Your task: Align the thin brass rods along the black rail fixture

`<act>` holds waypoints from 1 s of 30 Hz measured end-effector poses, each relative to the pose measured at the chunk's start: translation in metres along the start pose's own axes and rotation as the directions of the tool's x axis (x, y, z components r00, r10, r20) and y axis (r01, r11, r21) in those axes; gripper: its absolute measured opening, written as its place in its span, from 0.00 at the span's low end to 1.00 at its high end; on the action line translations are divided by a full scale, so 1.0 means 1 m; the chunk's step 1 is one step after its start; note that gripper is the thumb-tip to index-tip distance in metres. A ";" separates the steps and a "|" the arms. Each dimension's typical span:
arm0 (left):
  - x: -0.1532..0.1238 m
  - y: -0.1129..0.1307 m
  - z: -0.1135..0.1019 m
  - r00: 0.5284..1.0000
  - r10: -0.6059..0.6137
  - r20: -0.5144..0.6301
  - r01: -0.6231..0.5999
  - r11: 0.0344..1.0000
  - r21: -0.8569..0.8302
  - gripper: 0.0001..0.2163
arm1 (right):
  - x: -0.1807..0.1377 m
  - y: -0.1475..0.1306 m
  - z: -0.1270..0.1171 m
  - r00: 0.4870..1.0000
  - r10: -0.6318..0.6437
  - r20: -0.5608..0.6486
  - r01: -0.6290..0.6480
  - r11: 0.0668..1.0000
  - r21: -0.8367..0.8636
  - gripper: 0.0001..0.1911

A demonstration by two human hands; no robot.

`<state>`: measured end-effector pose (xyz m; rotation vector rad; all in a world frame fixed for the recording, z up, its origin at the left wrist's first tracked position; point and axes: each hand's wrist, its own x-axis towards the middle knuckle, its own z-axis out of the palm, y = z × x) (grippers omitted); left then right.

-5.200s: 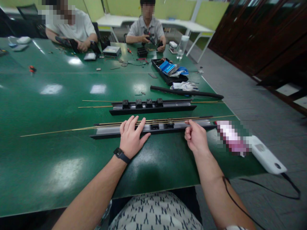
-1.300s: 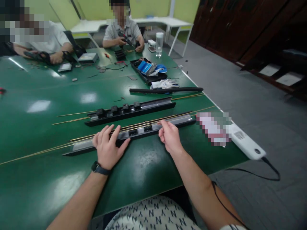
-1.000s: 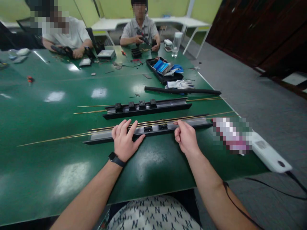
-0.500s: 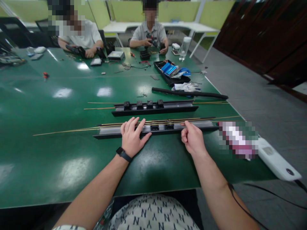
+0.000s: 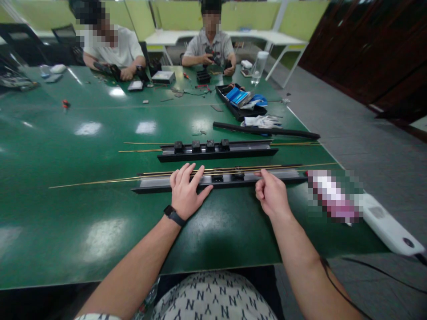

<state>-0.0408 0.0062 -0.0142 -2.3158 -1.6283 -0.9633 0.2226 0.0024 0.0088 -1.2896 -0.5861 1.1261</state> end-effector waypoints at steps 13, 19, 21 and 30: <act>0.000 0.001 0.000 1.000 -0.017 0.010 0.017 1.000 -0.013 0.27 | 0.000 -0.001 0.001 1.000 0.005 -0.001 -0.005 1.000 -0.018 0.17; 0.000 0.001 0.000 0.999 -0.026 0.018 0.027 0.999 -0.024 0.27 | 0.001 0.000 0.000 1.000 0.005 0.004 -0.005 1.000 -0.019 0.18; 0.000 0.000 0.000 1.000 -0.024 0.014 0.025 0.999 -0.027 0.27 | 0.001 0.000 -0.001 1.000 0.001 0.001 -0.001 1.000 -0.019 0.18; 0.000 0.000 0.000 1.000 -0.011 0.002 0.011 1.000 -0.012 0.27 | 0.001 0.000 -0.001 1.000 0.005 -0.006 -0.005 1.000 -0.018 0.17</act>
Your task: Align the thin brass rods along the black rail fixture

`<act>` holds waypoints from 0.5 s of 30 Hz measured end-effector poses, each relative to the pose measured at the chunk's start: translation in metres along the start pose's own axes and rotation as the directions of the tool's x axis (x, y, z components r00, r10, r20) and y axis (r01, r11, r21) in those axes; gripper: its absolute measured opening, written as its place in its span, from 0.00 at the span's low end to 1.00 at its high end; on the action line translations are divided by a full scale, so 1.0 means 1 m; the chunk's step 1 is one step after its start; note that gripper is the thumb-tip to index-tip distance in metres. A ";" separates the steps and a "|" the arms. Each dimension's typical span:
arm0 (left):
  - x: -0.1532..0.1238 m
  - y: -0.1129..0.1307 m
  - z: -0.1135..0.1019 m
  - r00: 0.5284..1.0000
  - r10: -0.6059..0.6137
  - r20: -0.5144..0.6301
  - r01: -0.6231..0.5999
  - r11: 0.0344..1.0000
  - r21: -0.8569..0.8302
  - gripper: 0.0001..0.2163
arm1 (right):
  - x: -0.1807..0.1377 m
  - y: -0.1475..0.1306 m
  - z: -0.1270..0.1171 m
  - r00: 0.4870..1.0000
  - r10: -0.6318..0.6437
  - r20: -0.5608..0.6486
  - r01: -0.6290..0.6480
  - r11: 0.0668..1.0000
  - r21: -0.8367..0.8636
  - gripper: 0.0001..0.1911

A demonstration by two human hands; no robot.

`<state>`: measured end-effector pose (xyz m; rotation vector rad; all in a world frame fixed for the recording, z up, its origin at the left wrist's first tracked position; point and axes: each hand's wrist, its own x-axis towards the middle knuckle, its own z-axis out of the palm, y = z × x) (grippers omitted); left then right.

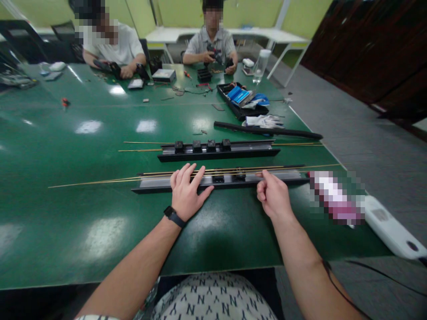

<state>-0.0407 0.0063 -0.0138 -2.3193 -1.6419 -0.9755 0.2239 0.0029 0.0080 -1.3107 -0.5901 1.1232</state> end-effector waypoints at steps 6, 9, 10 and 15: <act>0.000 -0.001 0.001 1.000 -0.002 0.007 0.002 1.000 0.000 0.27 | 0.000 0.000 0.000 1.000 0.000 -0.005 0.000 1.000 0.001 0.18; 0.000 -0.001 0.001 1.000 -0.006 0.012 0.006 1.000 -0.013 0.27 | -0.001 -0.001 0.001 1.000 -0.003 -0.009 0.003 1.000 -0.001 0.17; 0.000 -0.001 0.000 1.000 -0.005 0.011 0.005 1.000 -0.016 0.27 | -0.001 -0.001 0.001 1.000 -0.002 -0.010 0.002 1.000 -0.003 0.17; 0.000 -0.001 0.000 1.000 -0.001 0.004 0.001 1.000 -0.009 0.27 | -0.001 -0.001 0.001 1.000 -0.003 -0.007 0.003 1.000 -0.001 0.17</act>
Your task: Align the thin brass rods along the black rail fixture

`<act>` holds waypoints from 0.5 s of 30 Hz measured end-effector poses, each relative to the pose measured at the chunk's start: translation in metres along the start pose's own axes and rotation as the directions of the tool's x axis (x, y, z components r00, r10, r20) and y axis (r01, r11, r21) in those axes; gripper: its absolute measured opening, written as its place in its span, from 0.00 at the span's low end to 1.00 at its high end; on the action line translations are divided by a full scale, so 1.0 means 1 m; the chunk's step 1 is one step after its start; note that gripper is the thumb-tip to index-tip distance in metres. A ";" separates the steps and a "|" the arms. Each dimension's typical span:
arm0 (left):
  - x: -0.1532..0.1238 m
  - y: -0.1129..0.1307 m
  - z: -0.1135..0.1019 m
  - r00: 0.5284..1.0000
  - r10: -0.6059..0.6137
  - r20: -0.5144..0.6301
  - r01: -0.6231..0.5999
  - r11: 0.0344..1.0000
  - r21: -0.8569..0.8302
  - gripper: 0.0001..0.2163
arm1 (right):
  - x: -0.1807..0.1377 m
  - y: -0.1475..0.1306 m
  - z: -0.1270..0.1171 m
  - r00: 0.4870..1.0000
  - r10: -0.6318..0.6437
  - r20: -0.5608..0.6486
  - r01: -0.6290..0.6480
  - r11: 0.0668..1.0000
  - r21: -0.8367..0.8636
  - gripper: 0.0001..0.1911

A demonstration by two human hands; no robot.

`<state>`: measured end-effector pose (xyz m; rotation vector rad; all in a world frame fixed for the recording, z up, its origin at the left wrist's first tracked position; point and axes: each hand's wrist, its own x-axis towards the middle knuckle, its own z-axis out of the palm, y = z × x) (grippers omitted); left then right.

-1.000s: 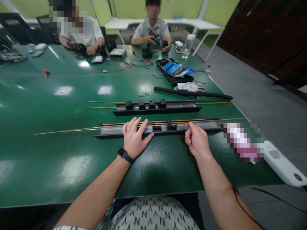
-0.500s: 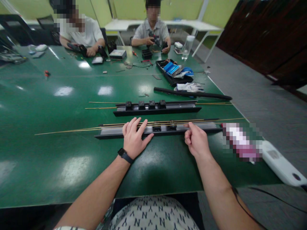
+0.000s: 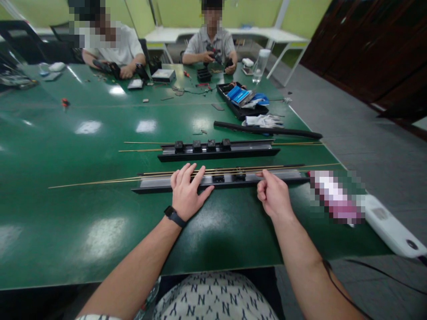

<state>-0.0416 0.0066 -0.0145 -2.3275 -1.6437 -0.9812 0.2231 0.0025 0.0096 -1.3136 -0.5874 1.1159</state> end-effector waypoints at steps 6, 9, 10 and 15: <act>0.000 0.001 -0.001 1.000 -0.001 0.002 0.001 1.000 0.004 0.27 | 0.000 0.001 -0.001 1.000 -0.003 0.015 0.003 1.000 -0.004 0.17; 0.000 0.001 -0.001 1.000 -0.004 0.005 0.004 1.000 -0.001 0.27 | -0.001 0.000 -0.001 1.000 -0.002 0.015 0.002 1.000 -0.005 0.17; 0.000 0.001 -0.001 1.000 -0.003 0.006 0.003 1.000 -0.001 0.27 | -0.001 0.000 0.000 1.000 0.001 0.013 -0.001 1.000 -0.005 0.17; 0.000 0.001 0.000 1.000 -0.002 0.003 0.002 1.000 0.015 0.27 | -0.001 0.000 0.000 1.000 0.008 0.013 -0.008 1.000 0.001 0.17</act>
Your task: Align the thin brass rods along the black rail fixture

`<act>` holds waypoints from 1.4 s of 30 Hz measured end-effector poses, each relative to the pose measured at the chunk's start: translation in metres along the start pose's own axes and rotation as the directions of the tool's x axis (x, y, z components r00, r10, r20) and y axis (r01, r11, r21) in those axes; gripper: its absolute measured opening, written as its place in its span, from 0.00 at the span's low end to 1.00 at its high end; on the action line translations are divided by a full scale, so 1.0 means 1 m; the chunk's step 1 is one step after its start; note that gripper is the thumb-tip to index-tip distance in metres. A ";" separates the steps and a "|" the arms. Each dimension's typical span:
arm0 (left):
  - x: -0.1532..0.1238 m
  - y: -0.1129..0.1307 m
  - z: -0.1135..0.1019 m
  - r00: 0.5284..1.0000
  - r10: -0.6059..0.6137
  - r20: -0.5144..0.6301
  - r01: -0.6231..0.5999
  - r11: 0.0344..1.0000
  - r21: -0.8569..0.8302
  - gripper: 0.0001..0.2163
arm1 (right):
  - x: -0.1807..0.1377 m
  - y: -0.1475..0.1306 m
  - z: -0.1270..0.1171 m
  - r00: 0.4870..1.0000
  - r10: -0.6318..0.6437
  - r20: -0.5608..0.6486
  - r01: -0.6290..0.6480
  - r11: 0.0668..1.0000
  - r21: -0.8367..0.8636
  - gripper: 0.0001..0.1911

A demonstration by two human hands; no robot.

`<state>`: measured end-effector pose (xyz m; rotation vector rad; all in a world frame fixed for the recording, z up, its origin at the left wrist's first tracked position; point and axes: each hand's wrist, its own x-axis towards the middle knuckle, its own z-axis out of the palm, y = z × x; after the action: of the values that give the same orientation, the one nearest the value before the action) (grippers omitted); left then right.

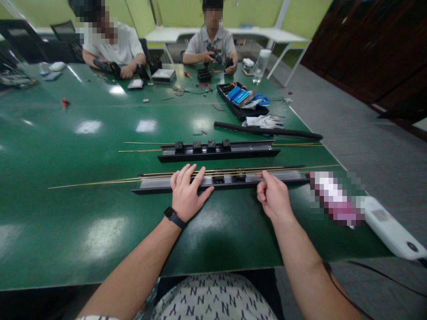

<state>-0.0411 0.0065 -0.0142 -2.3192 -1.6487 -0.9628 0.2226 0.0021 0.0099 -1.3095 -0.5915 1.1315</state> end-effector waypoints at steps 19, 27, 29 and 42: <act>0.000 0.001 0.001 1.000 0.009 -0.016 -0.009 1.000 0.014 0.26 | 0.003 0.003 0.000 1.000 -0.011 0.017 0.011 1.000 -0.005 0.18; 0.001 0.001 0.001 1.000 0.015 -0.024 -0.014 1.000 0.016 0.26 | 0.005 0.004 -0.002 1.000 -0.017 0.016 0.017 1.000 0.005 0.16; 0.002 0.001 0.001 1.000 0.013 -0.023 -0.013 1.000 0.021 0.26 | 0.006 0.004 -0.002 1.000 -0.020 0.022 0.020 1.000 0.005 0.17; 0.000 0.001 0.002 1.000 0.008 -0.021 -0.008 1.000 0.000 0.26 | 0.003 0.005 0.001 0.999 -0.044 0.000 0.044 0.999 -0.021 0.17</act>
<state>-0.0394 0.0072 -0.0150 -2.3058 -1.6307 -0.9815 0.2216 0.0048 0.0050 -1.3087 -0.6314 1.0913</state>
